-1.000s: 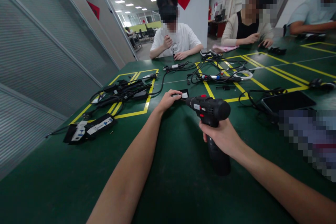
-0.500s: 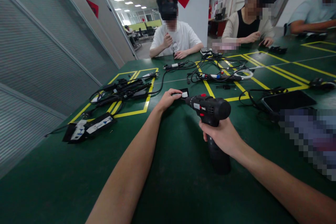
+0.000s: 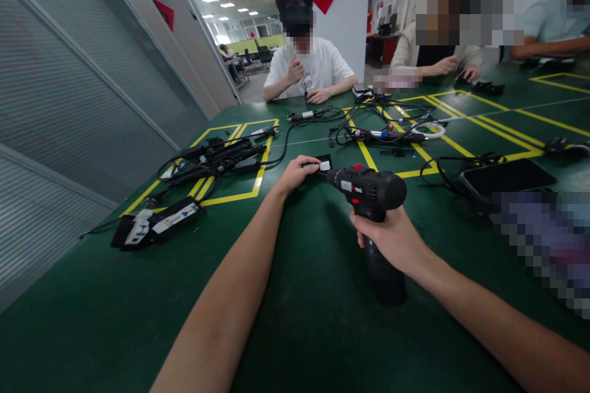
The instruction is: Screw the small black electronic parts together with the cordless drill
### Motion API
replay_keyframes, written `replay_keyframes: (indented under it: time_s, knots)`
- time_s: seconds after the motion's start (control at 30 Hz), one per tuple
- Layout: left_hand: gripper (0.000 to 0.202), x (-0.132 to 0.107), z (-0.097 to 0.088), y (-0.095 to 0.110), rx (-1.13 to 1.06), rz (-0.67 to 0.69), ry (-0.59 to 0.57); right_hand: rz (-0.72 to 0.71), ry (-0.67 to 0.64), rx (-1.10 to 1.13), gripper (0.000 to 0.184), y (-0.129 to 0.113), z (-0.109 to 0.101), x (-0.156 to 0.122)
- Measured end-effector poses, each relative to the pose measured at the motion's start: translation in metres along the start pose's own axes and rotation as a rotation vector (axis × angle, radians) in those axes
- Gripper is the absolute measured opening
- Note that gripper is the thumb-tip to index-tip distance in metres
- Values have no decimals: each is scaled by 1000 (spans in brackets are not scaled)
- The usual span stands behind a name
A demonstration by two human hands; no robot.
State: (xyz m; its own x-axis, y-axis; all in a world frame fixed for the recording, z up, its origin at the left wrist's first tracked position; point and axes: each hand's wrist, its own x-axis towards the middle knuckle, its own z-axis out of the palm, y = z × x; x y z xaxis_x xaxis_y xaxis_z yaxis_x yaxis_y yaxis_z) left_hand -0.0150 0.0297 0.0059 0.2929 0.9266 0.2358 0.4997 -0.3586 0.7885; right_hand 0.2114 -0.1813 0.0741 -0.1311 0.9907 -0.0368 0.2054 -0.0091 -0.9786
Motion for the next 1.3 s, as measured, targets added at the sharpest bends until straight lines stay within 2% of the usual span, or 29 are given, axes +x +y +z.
replay_keyframes:
  time_s: [1.1, 1.3]
  knots:
    - [33, -2, 0, 4, -2, -27, 5, 24, 6, -22, 11, -5, 0, -1]
    - [34, -1, 0, 0, -12, 11, -1, 4, 9, -16, 12, 0, 0, -1]
